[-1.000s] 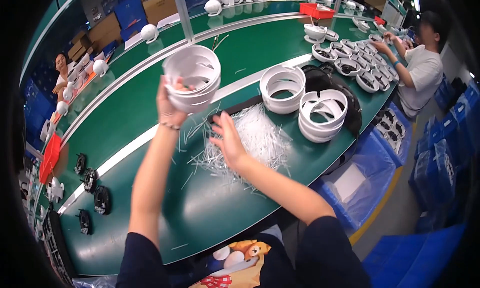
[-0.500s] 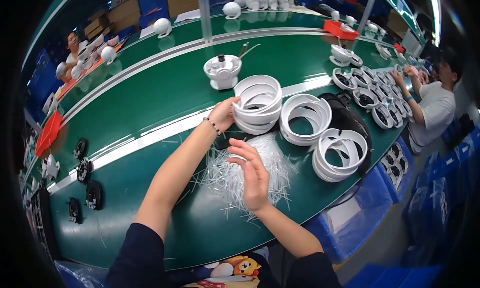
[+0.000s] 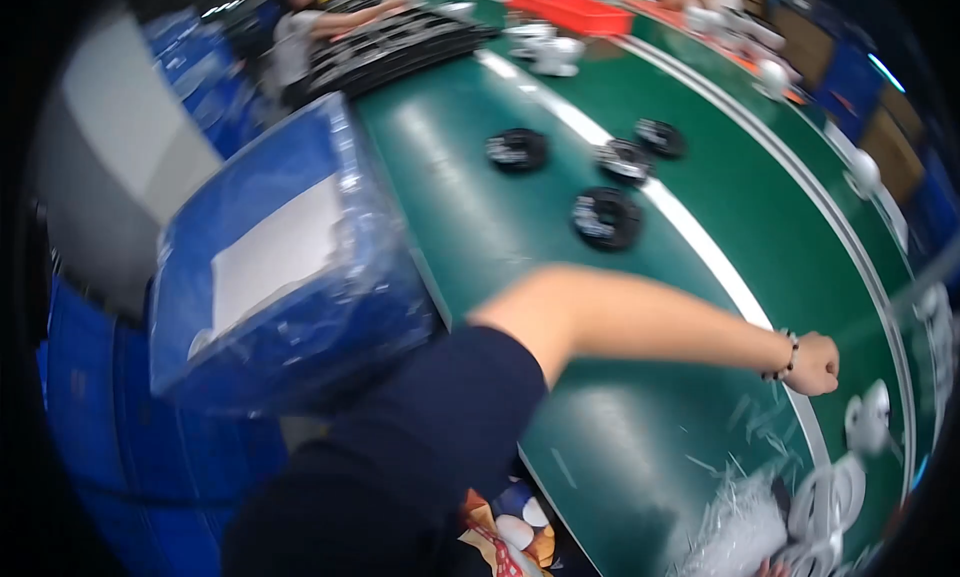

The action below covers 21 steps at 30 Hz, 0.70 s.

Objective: Manually assemble components of an electronic device, likely a security camera, on a production line.

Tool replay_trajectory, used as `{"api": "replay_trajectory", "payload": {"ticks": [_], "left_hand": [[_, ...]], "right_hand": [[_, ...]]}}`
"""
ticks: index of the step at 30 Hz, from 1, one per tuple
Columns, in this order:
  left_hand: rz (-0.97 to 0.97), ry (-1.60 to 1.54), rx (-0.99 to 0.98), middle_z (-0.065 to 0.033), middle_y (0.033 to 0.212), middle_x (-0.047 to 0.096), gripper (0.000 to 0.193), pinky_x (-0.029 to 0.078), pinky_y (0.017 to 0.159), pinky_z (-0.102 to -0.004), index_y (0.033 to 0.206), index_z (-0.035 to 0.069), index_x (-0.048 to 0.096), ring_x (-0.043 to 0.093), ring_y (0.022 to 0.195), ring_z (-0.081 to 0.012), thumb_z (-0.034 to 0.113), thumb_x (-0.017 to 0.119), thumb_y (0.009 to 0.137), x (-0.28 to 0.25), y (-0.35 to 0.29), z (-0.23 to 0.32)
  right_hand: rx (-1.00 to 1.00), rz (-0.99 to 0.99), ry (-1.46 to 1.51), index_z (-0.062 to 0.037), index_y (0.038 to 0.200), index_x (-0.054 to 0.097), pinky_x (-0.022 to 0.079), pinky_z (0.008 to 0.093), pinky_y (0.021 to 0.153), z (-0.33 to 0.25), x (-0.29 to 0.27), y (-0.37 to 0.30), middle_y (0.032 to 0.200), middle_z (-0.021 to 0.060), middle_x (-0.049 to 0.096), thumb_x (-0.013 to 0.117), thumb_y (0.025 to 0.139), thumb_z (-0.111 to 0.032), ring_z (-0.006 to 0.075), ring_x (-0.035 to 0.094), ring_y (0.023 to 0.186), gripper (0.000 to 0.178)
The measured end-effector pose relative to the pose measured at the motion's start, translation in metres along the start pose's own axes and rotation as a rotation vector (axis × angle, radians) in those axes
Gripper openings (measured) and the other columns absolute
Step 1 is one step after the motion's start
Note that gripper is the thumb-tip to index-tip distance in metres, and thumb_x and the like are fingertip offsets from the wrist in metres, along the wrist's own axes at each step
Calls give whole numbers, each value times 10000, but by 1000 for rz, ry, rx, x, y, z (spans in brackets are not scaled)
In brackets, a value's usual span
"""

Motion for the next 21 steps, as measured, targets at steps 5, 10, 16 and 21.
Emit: {"api": "replay_trajectory", "payload": {"ticks": [5,10,16,21], "left_hand": [[224,453,-71,-152,780,619,328,466,647,-328,851,-9,609,594,723,-240,292,534,744,-229,-343,58],[409,928,-1732,-94,582,598,485,459,504,-306,558,28,614,573,524,-168,503,667,637,-293,-769,97],[253,-169,-2056,-122,845,605,651,473,537,-274,857,2,619,586,652,-171,620,566,662,-98,-984,19],[-390,324,-1664,-121,654,594,144,477,537,-363,773,12,598,580,575,-223,135,552,714,-67,-1068,-40]], "right_hand": [[-592,-287,-41,144,1008,482,411,465,835,-77,64,-1,994,293,487,392,788,-212,393,485,964,428],[-661,-522,11,112,1043,474,405,457,843,-98,109,-1,1078,296,451,424,778,-221,384,478,980,429],[-654,-681,138,60,1018,489,465,444,772,-134,169,5,1080,284,435,458,797,-277,394,497,950,404],[-691,-681,408,-30,1047,471,427,501,791,-108,181,-4,1149,237,376,468,781,-331,411,470,969,402]]}}
Point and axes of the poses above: each hand's wrist, its own y-axis towards the middle knuckle, its own x-axis out of the palm, z = x × y, the point moved 7 cm from there along y, towards the middle knuckle
